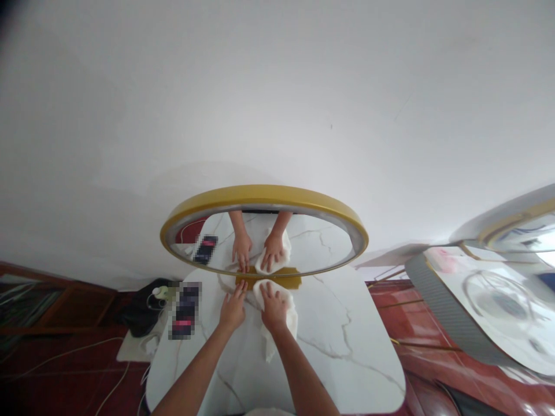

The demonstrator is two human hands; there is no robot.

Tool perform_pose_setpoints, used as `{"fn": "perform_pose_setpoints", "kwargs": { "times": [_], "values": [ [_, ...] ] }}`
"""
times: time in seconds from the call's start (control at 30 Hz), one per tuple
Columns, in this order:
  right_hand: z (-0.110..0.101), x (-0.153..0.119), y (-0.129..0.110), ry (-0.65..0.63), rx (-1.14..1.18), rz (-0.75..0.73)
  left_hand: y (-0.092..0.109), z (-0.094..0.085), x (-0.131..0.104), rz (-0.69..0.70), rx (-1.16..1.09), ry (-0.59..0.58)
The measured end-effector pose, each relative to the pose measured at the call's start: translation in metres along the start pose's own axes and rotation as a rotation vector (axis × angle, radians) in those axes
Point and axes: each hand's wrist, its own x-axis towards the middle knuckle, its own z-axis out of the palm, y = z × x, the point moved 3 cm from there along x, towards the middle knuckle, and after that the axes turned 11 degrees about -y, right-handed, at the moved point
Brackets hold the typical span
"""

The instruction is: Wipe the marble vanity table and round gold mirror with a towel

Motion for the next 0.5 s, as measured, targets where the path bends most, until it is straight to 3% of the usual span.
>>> {"fn": "perform_pose_setpoints", "kwargs": {
  "times": [0.1, 0.23, 0.5],
  "values": [
    [0.001, 0.003, -0.012, -0.007, 0.004, -0.023, 0.002, 0.005, -0.003, 0.008, 0.061, 0.039],
    [-0.001, -0.002, -0.009, -0.009, 0.002, -0.04, 0.005, 0.009, -0.006, 0.003, 0.083, 0.06],
    [-0.008, -0.021, 0.04, 0.084, 0.025, 0.055, 0.009, 0.006, -0.006, -0.024, -0.01, -0.006]
  ]
}}
